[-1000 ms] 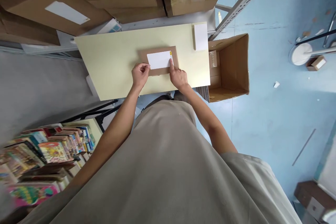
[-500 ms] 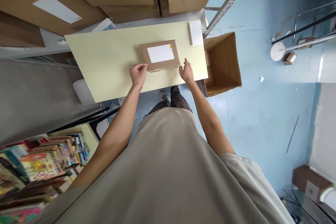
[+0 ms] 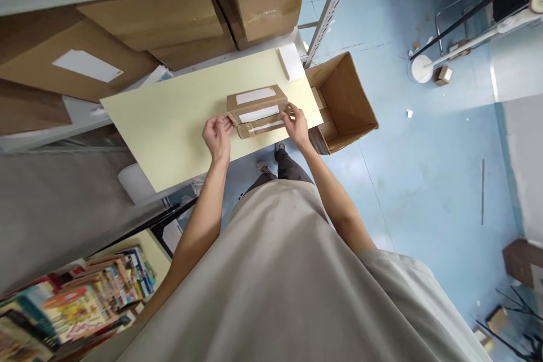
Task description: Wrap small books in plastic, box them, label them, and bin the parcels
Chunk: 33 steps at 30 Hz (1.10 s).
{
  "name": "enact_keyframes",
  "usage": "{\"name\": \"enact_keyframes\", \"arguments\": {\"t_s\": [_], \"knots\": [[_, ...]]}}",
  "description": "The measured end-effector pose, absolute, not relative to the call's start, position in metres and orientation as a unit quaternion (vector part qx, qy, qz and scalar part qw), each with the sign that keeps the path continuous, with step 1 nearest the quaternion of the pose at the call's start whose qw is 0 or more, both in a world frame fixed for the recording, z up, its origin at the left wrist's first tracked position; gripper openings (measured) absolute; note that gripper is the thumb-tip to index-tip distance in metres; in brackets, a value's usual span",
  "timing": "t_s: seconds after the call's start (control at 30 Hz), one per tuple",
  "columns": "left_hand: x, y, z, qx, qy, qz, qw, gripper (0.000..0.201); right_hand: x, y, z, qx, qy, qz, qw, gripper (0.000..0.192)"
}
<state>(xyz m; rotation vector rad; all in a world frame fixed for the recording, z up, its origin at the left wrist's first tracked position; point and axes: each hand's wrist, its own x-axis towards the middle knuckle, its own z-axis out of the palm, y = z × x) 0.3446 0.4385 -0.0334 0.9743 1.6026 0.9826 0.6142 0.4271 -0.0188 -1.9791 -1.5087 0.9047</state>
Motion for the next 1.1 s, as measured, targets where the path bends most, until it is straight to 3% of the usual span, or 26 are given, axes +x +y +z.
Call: {"name": "enact_keyframes", "arguments": {"t_s": [0.17, 0.37, 0.57, 0.8, 0.93, 1.1], "knots": [[0.376, 0.424, -0.024, 0.313, 0.66, 0.406, 0.55, 0.033, 0.651, 0.39, -0.005, -0.781, -0.503, 0.297, 0.222, 0.058], [0.39, 0.409, -0.029, 0.254, 0.7, 0.354, 0.566, 0.032, 0.667, 0.377, -0.03, -0.78, -0.456, 0.385, 0.188, 0.054], [0.425, 0.427, 0.006, 0.251, 0.72, 0.357, 0.54, 0.027, 0.699, 0.37, -0.032, -0.744, -0.411, 0.431, 0.303, 0.058], [0.583, 0.503, 0.047, 0.321, 0.654, 0.348, 0.59, 0.043, 0.819, 0.368, -0.031, -0.773, -0.248, 0.363, 0.456, 0.064], [0.686, 0.549, 0.014, 0.377, 0.618, 0.276, 0.632, 0.04, 0.882, 0.367, -0.062, -0.805, -0.138, 0.32, 0.48, 0.068], [0.78, 0.597, -0.071, 0.414, 0.598, 0.202, 0.656, 0.013, 0.926, 0.375, -0.122, -0.828, -0.037, 0.31, 0.466, 0.071]]}}
